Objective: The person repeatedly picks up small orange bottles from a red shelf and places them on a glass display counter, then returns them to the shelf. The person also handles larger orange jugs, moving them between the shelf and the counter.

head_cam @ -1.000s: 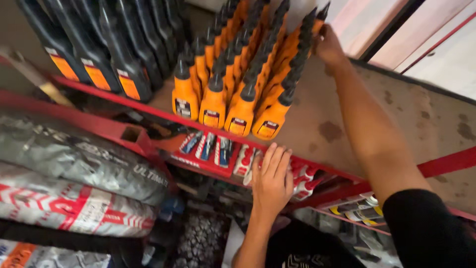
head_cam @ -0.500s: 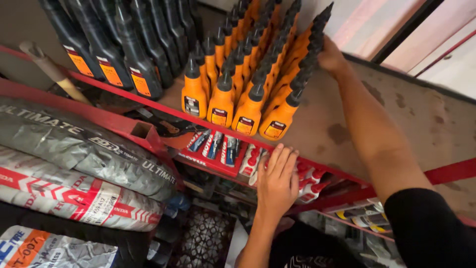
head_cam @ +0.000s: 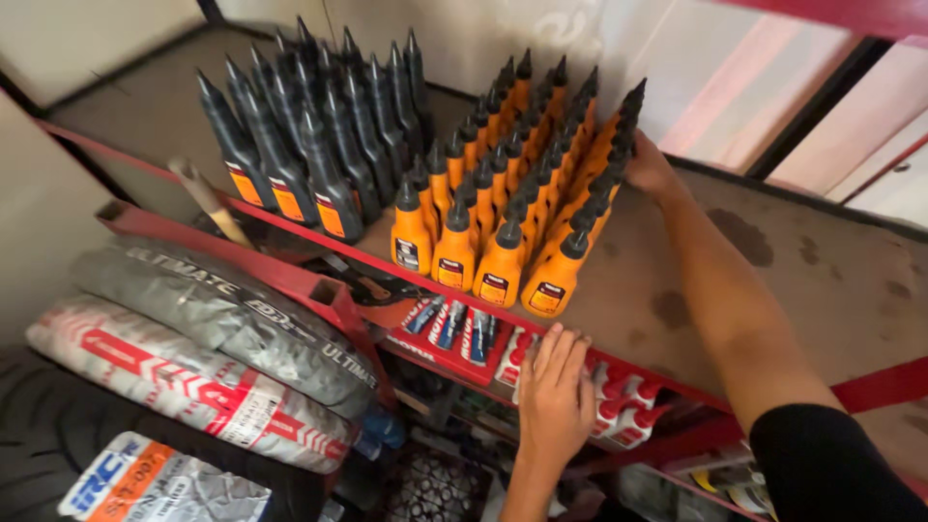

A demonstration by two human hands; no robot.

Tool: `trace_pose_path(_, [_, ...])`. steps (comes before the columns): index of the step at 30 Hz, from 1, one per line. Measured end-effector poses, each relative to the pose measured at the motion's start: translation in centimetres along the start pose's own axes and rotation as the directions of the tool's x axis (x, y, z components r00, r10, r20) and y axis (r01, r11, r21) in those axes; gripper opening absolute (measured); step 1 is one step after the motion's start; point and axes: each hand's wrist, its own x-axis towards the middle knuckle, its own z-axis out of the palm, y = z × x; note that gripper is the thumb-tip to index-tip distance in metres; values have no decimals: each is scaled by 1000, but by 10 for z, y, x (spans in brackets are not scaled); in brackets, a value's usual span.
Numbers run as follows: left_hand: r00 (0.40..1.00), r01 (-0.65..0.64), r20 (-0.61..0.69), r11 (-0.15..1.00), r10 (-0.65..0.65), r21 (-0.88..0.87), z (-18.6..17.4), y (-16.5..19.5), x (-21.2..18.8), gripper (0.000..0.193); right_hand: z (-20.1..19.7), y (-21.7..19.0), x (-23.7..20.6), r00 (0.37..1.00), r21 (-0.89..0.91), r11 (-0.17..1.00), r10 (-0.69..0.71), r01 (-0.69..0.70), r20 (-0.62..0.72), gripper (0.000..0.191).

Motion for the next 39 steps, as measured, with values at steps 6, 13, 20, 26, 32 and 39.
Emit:
trace_pose_path(6, [999, 30, 19, 999, -30, 14, 3, 14, 4, 42, -6, -13, -1, 999, 108, 994, -27, 30, -26, 57])
trace_pose_path(13, [998, 34, 47, 998, -36, 54, 1, 24, 2, 45, -16, -26, -18, 946, -256, 955, 61, -148, -318, 49])
trace_pose_path(20, [997, 32, 63, 990, -41, 134, 1, 40, -4, 49, -2, -69, -36, 291, 449, 889, 455, -92, -842, 39])
trace_pose_path(26, [992, 25, 122, 997, -33, 67, -10, 57, -5, 47, 30, -138, -158, 609, 617, 754, 385, 226, -694, 35])
trace_pose_path(32, [988, 152, -30, 988, -152, 0, -42, 75, -55, 51, 60, -190, -269, 923, -133, 991, -78, 29, -378, 38])
trace_pose_path(39, [852, 505, -109, 858, -513, -92, -76, 88, -110, 53, 92, -178, -268, 934, -297, 955, -101, -6, -343, 50])
